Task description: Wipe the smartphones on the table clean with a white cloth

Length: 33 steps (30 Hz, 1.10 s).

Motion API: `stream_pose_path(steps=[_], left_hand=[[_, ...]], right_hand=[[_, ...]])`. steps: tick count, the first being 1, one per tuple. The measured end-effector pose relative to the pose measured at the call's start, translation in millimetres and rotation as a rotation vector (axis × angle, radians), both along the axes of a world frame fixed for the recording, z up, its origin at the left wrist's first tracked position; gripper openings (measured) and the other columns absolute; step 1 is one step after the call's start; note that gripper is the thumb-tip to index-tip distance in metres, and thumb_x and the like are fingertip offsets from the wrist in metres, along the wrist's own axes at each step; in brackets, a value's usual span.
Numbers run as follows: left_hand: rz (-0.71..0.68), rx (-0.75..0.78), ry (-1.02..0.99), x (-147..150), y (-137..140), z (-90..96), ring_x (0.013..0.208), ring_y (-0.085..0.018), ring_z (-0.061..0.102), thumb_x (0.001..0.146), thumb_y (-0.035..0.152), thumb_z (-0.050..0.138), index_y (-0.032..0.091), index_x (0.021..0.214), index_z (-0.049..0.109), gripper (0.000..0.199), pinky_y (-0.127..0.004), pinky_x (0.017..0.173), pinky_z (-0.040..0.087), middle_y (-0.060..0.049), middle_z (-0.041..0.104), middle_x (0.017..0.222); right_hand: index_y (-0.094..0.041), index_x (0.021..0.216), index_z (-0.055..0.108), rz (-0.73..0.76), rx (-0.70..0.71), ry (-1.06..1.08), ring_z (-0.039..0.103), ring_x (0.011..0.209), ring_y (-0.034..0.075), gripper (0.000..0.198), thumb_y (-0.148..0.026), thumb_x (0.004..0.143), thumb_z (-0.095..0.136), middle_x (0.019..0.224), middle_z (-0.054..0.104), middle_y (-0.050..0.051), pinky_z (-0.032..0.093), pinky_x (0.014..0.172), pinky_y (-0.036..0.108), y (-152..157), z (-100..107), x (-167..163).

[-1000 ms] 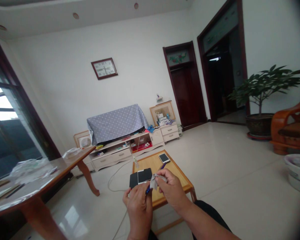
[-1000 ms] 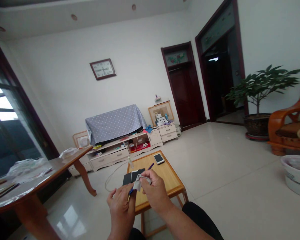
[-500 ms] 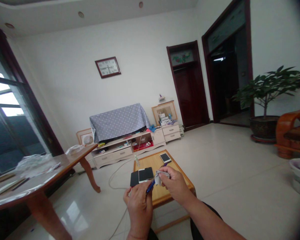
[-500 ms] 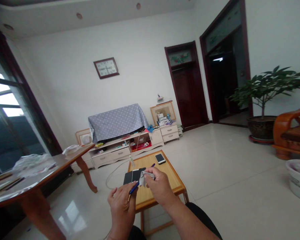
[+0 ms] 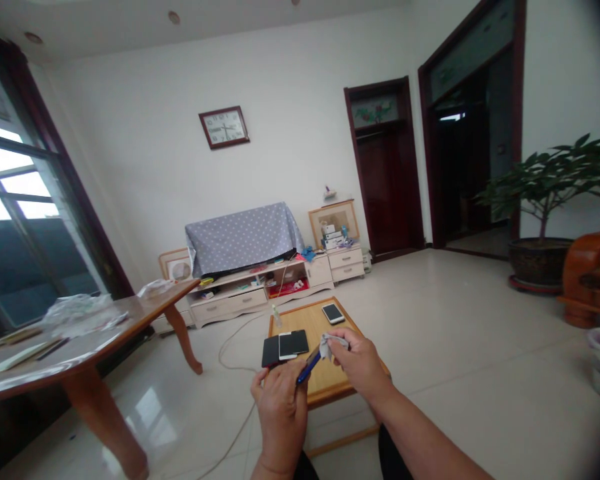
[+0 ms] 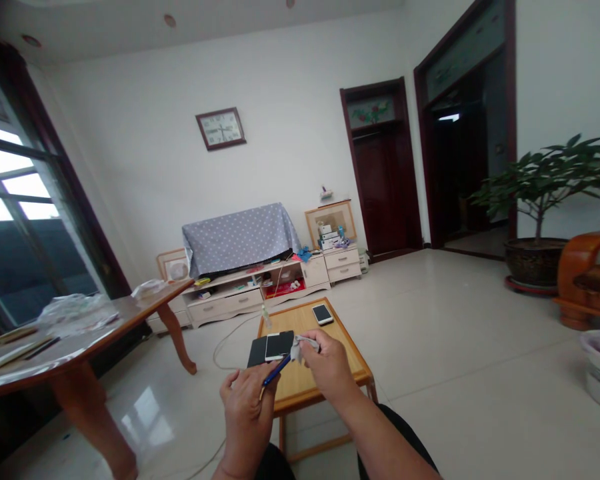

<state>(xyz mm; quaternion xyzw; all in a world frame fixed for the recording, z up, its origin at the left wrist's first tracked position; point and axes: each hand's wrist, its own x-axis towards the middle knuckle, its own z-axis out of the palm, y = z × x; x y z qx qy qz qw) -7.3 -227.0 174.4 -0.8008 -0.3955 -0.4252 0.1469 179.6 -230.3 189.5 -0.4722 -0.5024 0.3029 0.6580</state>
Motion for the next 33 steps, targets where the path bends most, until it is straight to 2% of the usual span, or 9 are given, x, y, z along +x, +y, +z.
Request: stream_pose_path(steps=[5, 7, 14, 16, 21, 23, 28, 30, 33], left_hand=[[-0.031, -0.04, -0.014, 0, 0, -4.9, 0.104, -0.023, 0.066, 0.086, 0.011, 0.053, 0.029, 0.114, 0.067, 0.036, -0.044, 0.101, 0.027, -0.003, 0.075, 0.11], [-0.033, -0.051, -0.029, -2, -1, -4.8, 0.104, -0.023, 0.065, 0.085, 0.01, 0.052, 0.029, 0.113, 0.067, 0.036, -0.045, 0.102, 0.028, -0.002, 0.075, 0.109], [-0.026, -0.022, -0.006, -7, -6, -3.2, 0.104, -0.02, 0.066, 0.092, 0.016, 0.055, 0.031, 0.117, 0.065, 0.031, -0.044, 0.102, 0.028, 0.0, 0.075, 0.111], [-0.033, -0.028, -0.018, -6, -6, -2.8, 0.102, -0.019, 0.066, 0.091, 0.015, 0.054, 0.032, 0.116, 0.065, 0.033, -0.044, 0.101, 0.028, 0.0, 0.075, 0.11], [-0.06, -0.045, -0.068, -4, -5, -2.5, 0.1, -0.022, 0.066, 0.085, 0.01, 0.052, 0.027, 0.106, 0.068, 0.032, -0.044, 0.099, 0.03, -0.002, 0.075, 0.104], [-0.051, -0.038, -0.06, -6, -5, -2.5, 0.101, -0.022, 0.065, 0.088, 0.014, 0.053, 0.028, 0.11, 0.068, 0.03, -0.043, 0.099, 0.031, -0.002, 0.075, 0.107], [-0.034, -0.008, -0.036, -9, -5, -1.7, 0.103, -0.021, 0.066, 0.093, 0.022, 0.056, 0.031, 0.116, 0.065, 0.026, -0.041, 0.097, 0.031, -0.001, 0.075, 0.111], [-0.034, -0.006, -0.028, -9, -4, -1.7, 0.102, -0.02, 0.066, 0.093, 0.021, 0.056, 0.031, 0.115, 0.065, 0.026, -0.041, 0.097, 0.032, 0.0, 0.075, 0.11], [-0.033, -0.008, -0.02, -9, -1, -2.3, 0.102, -0.021, 0.066, 0.09, 0.016, 0.055, 0.03, 0.116, 0.065, 0.031, -0.042, 0.097, 0.032, -0.001, 0.075, 0.11]], right_hand=[[-0.019, 0.09, 0.075, 0.102, 0.092, -0.145, 0.06, 0.066, 0.016, 0.021, -0.035, 0.085, 0.062, 0.075, 0.07, 0.002, 0.045, 0.062, 0.024, -19, 0, -27], [-0.019, 0.092, 0.075, 0.116, 0.095, -0.152, 0.06, 0.067, 0.016, 0.023, -0.036, 0.085, 0.062, 0.076, 0.07, 0.003, 0.046, 0.062, 0.024, -22, 0, -29], [-0.014, 0.103, 0.072, -0.129, -0.035, -0.018, 0.054, 0.055, 0.015, 0.037, -0.045, 0.085, 0.06, 0.062, 0.063, 0.0, 0.04, 0.051, 0.024, 0, -3, 8], [-0.016, 0.101, 0.073, -0.118, -0.011, -0.058, 0.057, 0.059, 0.016, 0.033, -0.042, 0.087, 0.059, 0.067, 0.066, 0.002, 0.043, 0.055, 0.025, -6, -4, -2], [-0.021, 0.097, 0.075, 0.073, 0.168, -0.212, 0.066, 0.08, 0.018, 0.022, -0.032, 0.088, 0.058, 0.089, 0.074, 0.005, 0.049, 0.072, 0.026, -30, -3, -39], [-0.02, 0.098, 0.075, 0.037, 0.158, -0.192, 0.067, 0.079, 0.019, 0.023, -0.033, 0.089, 0.058, 0.088, 0.074, 0.005, 0.049, 0.071, 0.026, -25, -2, -32], [-0.017, 0.101, 0.074, -0.176, 0.04, -0.075, 0.066, 0.072, 0.019, 0.029, -0.039, 0.088, 0.06, 0.081, 0.074, 0.006, 0.048, 0.065, 0.026, 5, 0, 9], [-0.017, 0.1, 0.074, -0.181, 0.035, -0.08, 0.065, 0.071, 0.019, 0.028, -0.038, 0.088, 0.059, 0.08, 0.074, 0.006, 0.048, 0.064, 0.026, 6, 2, 8], [-0.018, 0.097, 0.075, -0.071, 0.097, -0.148, 0.066, 0.074, 0.018, 0.023, -0.032, 0.088, 0.058, 0.082, 0.074, 0.004, 0.049, 0.067, 0.026, -11, 4, -20]])
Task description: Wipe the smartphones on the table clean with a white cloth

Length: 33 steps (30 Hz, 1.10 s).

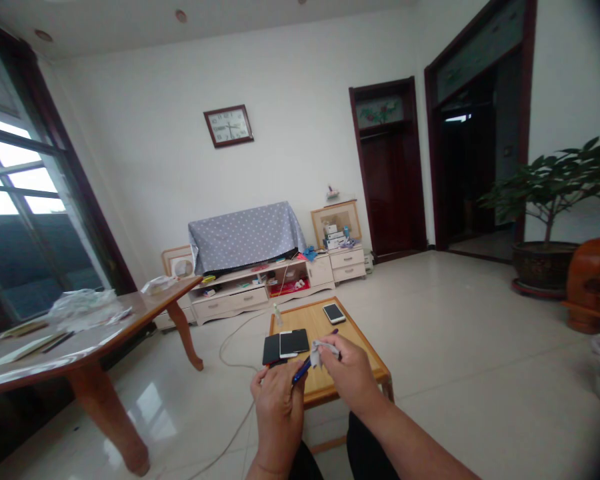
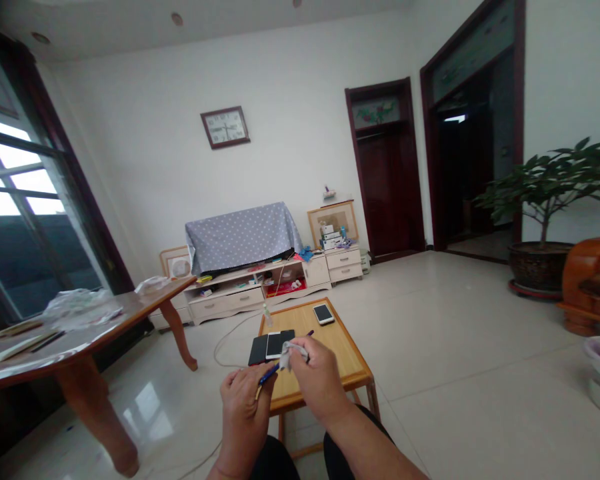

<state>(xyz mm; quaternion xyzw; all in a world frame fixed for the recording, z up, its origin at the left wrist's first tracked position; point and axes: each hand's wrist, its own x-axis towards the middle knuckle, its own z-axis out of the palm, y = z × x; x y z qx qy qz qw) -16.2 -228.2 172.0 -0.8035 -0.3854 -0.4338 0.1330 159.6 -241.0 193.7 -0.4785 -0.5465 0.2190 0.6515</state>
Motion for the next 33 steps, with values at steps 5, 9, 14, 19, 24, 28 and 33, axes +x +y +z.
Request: stream_pose_path(steps=[5, 9, 14, 19, 24, 28, 33], left_hand=[[-0.025, 0.009, -0.015, -4, 2, -0.9, 0.1, -0.023, 0.065, 0.086, 0.012, 0.05, 0.026, 0.111, 0.066, 0.032, -0.045, 0.098, 0.033, -0.004, 0.074, 0.106], [-0.042, -0.002, -0.049, -8, 0, -2.1, 0.103, -0.021, 0.065, 0.092, 0.019, 0.057, 0.029, 0.118, 0.064, 0.029, -0.041, 0.095, 0.037, -0.002, 0.073, 0.11], [-0.069, -0.008, -0.077, -4, 4, -7.3, 0.101, -0.02, 0.065, 0.093, 0.022, 0.059, 0.03, 0.118, 0.064, 0.027, -0.039, 0.092, 0.04, -0.001, 0.074, 0.108], [-0.079, -0.021, -0.045, 1, 8, -10.3, 0.099, -0.02, 0.065, 0.092, 0.018, 0.056, 0.029, 0.116, 0.065, 0.028, -0.039, 0.09, 0.041, -0.001, 0.074, 0.107], [-0.082, -0.024, -0.062, 1, 5, -8.8, 0.102, -0.022, 0.065, 0.094, 0.024, 0.057, 0.029, 0.116, 0.066, 0.025, -0.04, 0.093, 0.042, -0.003, 0.074, 0.108], [-0.085, -0.037, -0.038, 2, 5, -7.5, 0.1, -0.021, 0.066, 0.094, 0.025, 0.056, 0.029, 0.115, 0.066, 0.024, -0.041, 0.092, 0.043, -0.004, 0.074, 0.106], [-0.103, -0.061, -0.026, 4, 7, -8.3, 0.096, -0.022, 0.067, 0.094, 0.025, 0.053, 0.027, 0.113, 0.068, 0.024, -0.04, 0.087, 0.045, -0.005, 0.075, 0.105]], right_hand=[[-0.021, 0.096, 0.075, 0.148, 0.08, -0.113, 0.067, 0.08, 0.016, 0.019, -0.025, 0.088, 0.058, 0.087, 0.074, 0.002, 0.049, 0.073, 0.024, -20, 4, -28], [-0.019, 0.098, 0.074, -0.001, 0.03, -0.025, 0.068, 0.081, 0.019, 0.023, -0.032, 0.09, 0.057, 0.089, 0.075, 0.005, 0.049, 0.072, 0.027, 3, 4, 6], [-0.019, 0.097, 0.074, -0.1, -0.002, -0.039, 0.068, 0.08, 0.02, 0.024, -0.032, 0.09, 0.056, 0.087, 0.075, 0.005, 0.049, 0.073, 0.028, 12, 1, 17], [-0.021, 0.097, 0.074, 0.02, 0.081, -0.149, 0.067, 0.082, 0.018, 0.021, -0.029, 0.09, 0.057, 0.089, 0.074, 0.003, 0.048, 0.074, 0.026, -3, -3, -7], [-0.019, 0.098, 0.074, -0.127, 0.009, 0.018, 0.068, 0.083, 0.021, 0.026, -0.037, 0.09, 0.056, 0.089, 0.076, 0.005, 0.049, 0.075, 0.029, 18, -3, 30], [-0.019, 0.097, 0.074, -0.134, -0.004, 0.029, 0.068, 0.082, 0.021, 0.025, -0.037, 0.09, 0.057, 0.088, 0.075, 0.006, 0.049, 0.075, 0.03, 16, -5, 29], [-0.021, 0.098, 0.074, 0.03, 0.057, -0.078, 0.067, 0.079, 0.019, 0.023, -0.035, 0.091, 0.057, 0.087, 0.074, 0.004, 0.048, 0.072, 0.027, -7, -6, -5]])
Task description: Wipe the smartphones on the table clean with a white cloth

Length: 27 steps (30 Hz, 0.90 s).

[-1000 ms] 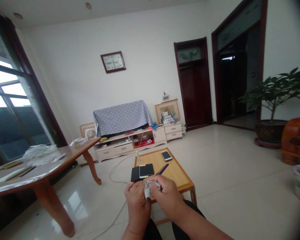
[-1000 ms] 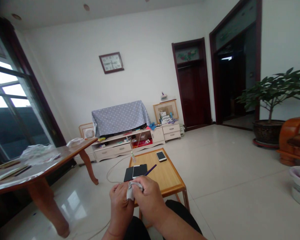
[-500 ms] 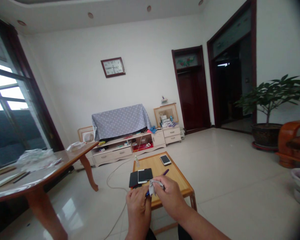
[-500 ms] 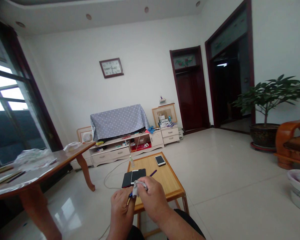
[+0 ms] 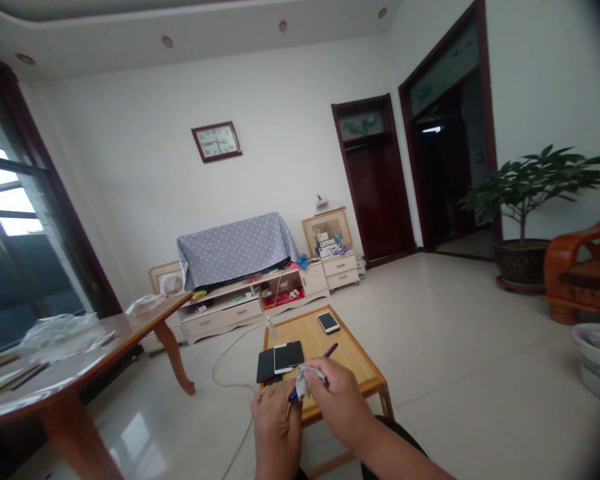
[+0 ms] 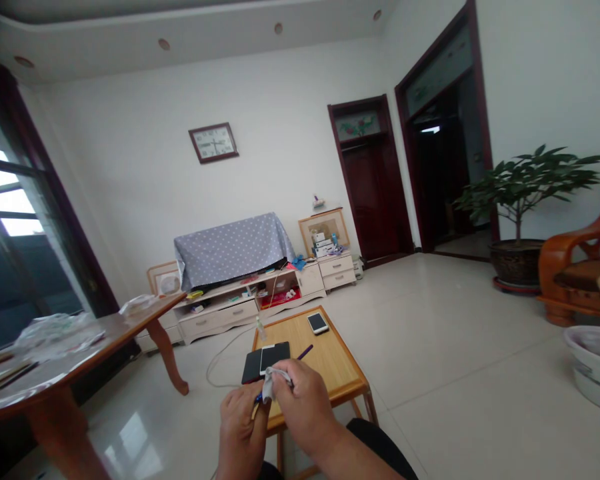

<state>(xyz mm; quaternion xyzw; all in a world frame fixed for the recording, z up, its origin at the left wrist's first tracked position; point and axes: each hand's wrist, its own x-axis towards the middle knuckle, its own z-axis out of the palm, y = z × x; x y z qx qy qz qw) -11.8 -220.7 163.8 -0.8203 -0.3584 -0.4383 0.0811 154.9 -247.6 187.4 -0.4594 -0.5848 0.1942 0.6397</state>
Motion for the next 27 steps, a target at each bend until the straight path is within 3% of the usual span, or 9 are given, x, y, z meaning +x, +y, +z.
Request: stream_pose_path(steps=[4, 8, 12, 18, 21, 23, 27], left_hand=[[-0.025, -0.065, -0.116, -2, 1, -4.8, 0.103, -0.023, 0.066, 0.093, 0.032, 0.058, 0.028, 0.112, 0.069, 0.023, -0.041, 0.093, 0.047, -0.004, 0.074, 0.107], [-0.086, -0.333, -0.318, 1, 4, -10.0, 0.105, -0.023, 0.067, 0.093, 0.042, 0.057, 0.025, 0.114, 0.069, 0.029, -0.039, 0.094, 0.05, -0.005, 0.074, 0.111], [-0.126, -0.552, -0.552, 8, 5, -5.0, 0.109, -0.026, 0.066, 0.089, 0.051, 0.06, 0.02, 0.114, 0.069, 0.041, -0.038, 0.097, 0.051, -0.007, 0.075, 0.11], [-0.201, -0.64, -0.738, 13, 3, 4.5, 0.119, -0.027, 0.063, 0.085, 0.052, 0.065, 0.018, 0.118, 0.067, 0.047, -0.036, 0.103, 0.048, -0.006, 0.073, 0.118], [-0.166, -0.606, -0.703, 10, 6, 1.1, 0.113, -0.026, 0.065, 0.087, 0.052, 0.062, 0.017, 0.116, 0.068, 0.045, -0.036, 0.097, 0.051, -0.007, 0.074, 0.113], [-0.101, -0.493, -0.575, 7, 9, 0.1, 0.104, -0.026, 0.068, 0.089, 0.05, 0.06, 0.019, 0.112, 0.07, 0.04, -0.037, 0.091, 0.052, -0.007, 0.076, 0.106], [0.028, -0.027, -0.124, 1, 8, 7.3, 0.102, -0.025, 0.068, 0.089, 0.033, 0.062, 0.03, 0.11, 0.072, 0.023, -0.047, 0.101, 0.04, -0.004, 0.076, 0.108]], right_hand=[[-0.018, 0.098, 0.074, -0.092, -0.035, 0.184, 0.065, 0.077, 0.02, 0.034, -0.046, 0.09, 0.057, 0.084, 0.074, 0.006, 0.048, 0.071, 0.028, 18, -1, 24], [-0.015, 0.095, 0.076, -0.165, -0.1, 0.349, 0.058, 0.065, 0.019, 0.046, -0.057, 0.085, 0.06, 0.067, 0.066, 0.002, 0.044, 0.062, 0.028, 39, -5, 53], [-0.015, 0.1, 0.075, -0.12, -0.131, 0.409, 0.053, 0.062, 0.016, 0.049, -0.059, 0.086, 0.059, 0.065, 0.061, 0.0, 0.038, 0.058, 0.026, 37, -12, 50], [-0.016, 0.098, 0.075, -0.061, -0.121, 0.399, 0.053, 0.064, 0.015, 0.046, -0.058, 0.083, 0.063, 0.067, 0.06, 0.0, 0.038, 0.059, 0.024, 32, -21, 39], [-0.015, 0.09, 0.074, -0.029, -0.196, 0.493, 0.049, 0.053, 0.012, 0.047, -0.06, 0.079, 0.066, 0.066, 0.061, 0.0, 0.032, 0.048, 0.023, 35, -25, 40], [-0.015, 0.091, 0.072, 0.055, -0.245, 0.607, 0.048, 0.049, 0.01, 0.048, -0.062, 0.078, 0.066, 0.071, 0.066, 0.003, 0.029, 0.044, 0.021, 37, -25, 41], [-0.016, 0.094, 0.07, 0.229, -0.317, 0.839, 0.055, 0.051, 0.009, 0.048, -0.062, 0.079, 0.068, 0.078, 0.07, 0.006, 0.026, 0.039, 0.016, 38, -19, 45]])
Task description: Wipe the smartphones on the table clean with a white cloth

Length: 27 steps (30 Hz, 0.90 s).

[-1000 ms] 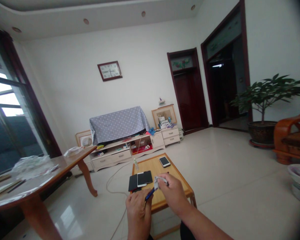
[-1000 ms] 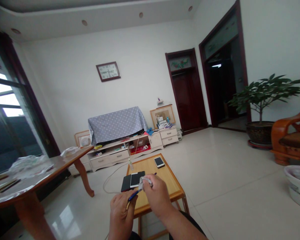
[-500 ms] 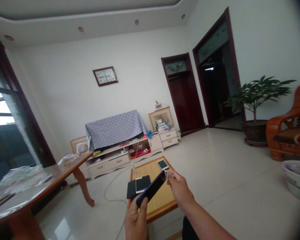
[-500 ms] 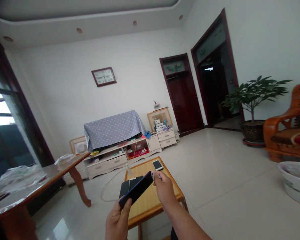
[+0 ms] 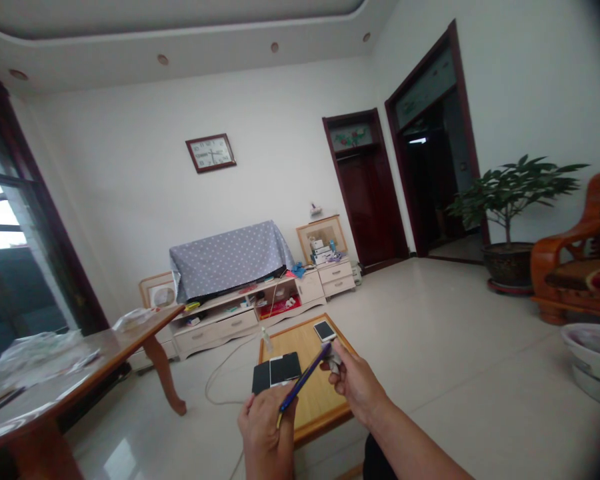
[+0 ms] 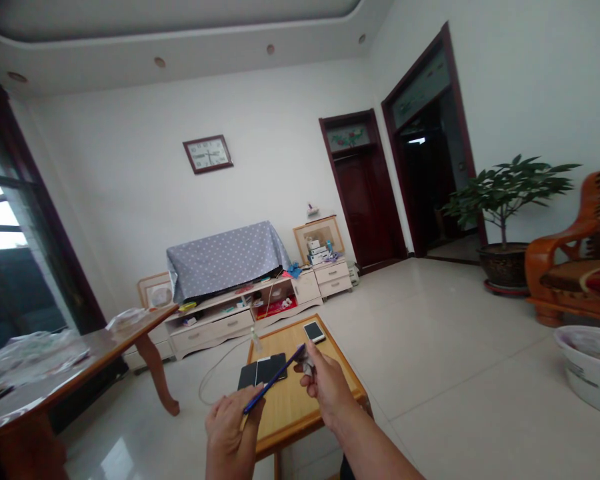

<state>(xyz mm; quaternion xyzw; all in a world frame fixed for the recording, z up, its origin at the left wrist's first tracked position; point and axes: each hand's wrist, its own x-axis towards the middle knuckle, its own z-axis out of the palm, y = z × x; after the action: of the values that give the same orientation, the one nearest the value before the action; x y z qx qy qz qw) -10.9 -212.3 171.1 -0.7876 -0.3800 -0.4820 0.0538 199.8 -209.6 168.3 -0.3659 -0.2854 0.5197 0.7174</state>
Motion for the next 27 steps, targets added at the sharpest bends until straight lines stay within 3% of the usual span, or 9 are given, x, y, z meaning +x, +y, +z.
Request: stream_pose_path(steps=[3, 8, 11, 13, 17, 21, 27], left_hand=[[0.023, 0.223, 0.268, -3, -4, 6.8, 0.108, -0.024, 0.067, 0.085, 0.016, 0.06, 0.035, 0.122, 0.066, 0.042, -0.05, 0.105, 0.031, -0.002, 0.076, 0.113], [0.046, 0.334, 0.374, -2, -4, 5.4, 0.114, -0.024, 0.064, 0.08, 0.009, 0.056, 0.036, 0.128, 0.061, 0.056, -0.05, 0.106, 0.03, -0.001, 0.07, 0.126], [0.074, 0.314, 0.373, 0, -2, 1.3, 0.121, -0.026, 0.059, 0.081, 0.013, 0.059, 0.035, 0.131, 0.06, 0.054, -0.049, 0.107, 0.031, -0.001, 0.066, 0.133], [0.089, 0.282, 0.362, 3, -3, -0.8, 0.127, -0.029, 0.055, 0.083, 0.027, 0.066, 0.034, 0.134, 0.057, 0.052, -0.05, 0.108, 0.031, -0.003, 0.062, 0.139], [0.102, 0.199, 0.325, 7, -5, -4.7, 0.135, -0.033, 0.047, 0.079, 0.055, 0.071, 0.029, 0.143, 0.047, 0.073, -0.052, 0.109, 0.031, -0.01, 0.052, 0.148], [0.144, 0.107, 0.273, 10, -2, -8.8, 0.133, -0.034, 0.049, 0.079, 0.06, 0.069, 0.023, 0.148, 0.039, 0.084, -0.053, 0.108, 0.032, -0.014, 0.055, 0.144], [0.192, -0.01, 0.295, 18, -1, -8.4, 0.118, -0.031, 0.06, 0.08, 0.059, 0.066, 0.022, 0.141, 0.047, 0.075, -0.054, 0.107, 0.03, -0.012, 0.066, 0.128]], right_hand=[[-0.016, 0.09, 0.069, 0.049, -0.06, 0.091, 0.055, 0.05, 0.008, 0.04, -0.053, 0.075, 0.076, 0.072, 0.067, 0.003, 0.023, 0.037, 0.014, 1, 4, 7], [-0.014, 0.08, 0.071, 0.064, -0.055, 0.043, 0.055, 0.05, 0.008, 0.019, -0.031, 0.072, 0.073, 0.065, 0.065, 0.003, 0.023, 0.037, 0.014, 3, 4, 17], [-0.014, 0.075, 0.07, 0.022, -0.021, 0.027, 0.053, 0.051, 0.008, 0.014, -0.027, 0.069, 0.072, 0.062, 0.064, 0.002, 0.027, 0.039, 0.016, 4, 4, 17], [-0.015, 0.075, 0.07, -0.002, 0.0, 0.025, 0.053, 0.052, 0.009, 0.015, -0.029, 0.068, 0.072, 0.064, 0.065, 0.002, 0.03, 0.041, 0.017, 6, 3, 18], [-0.015, 0.082, 0.073, -0.034, 0.041, 0.004, 0.052, 0.054, 0.01, 0.022, -0.032, 0.069, 0.073, 0.067, 0.067, 0.001, 0.031, 0.045, 0.02, 9, -1, 19], [-0.014, 0.087, 0.074, -0.045, 0.051, -0.078, 0.047, 0.052, 0.009, 0.025, -0.034, 0.073, 0.072, 0.063, 0.063, 0.0, 0.029, 0.046, 0.021, 7, -4, 20], [-0.015, 0.09, 0.074, -0.021, 0.092, -0.138, 0.045, 0.054, 0.009, 0.025, -0.036, 0.078, 0.07, 0.064, 0.061, -0.001, 0.03, 0.05, 0.022, 0, 1, 13]])
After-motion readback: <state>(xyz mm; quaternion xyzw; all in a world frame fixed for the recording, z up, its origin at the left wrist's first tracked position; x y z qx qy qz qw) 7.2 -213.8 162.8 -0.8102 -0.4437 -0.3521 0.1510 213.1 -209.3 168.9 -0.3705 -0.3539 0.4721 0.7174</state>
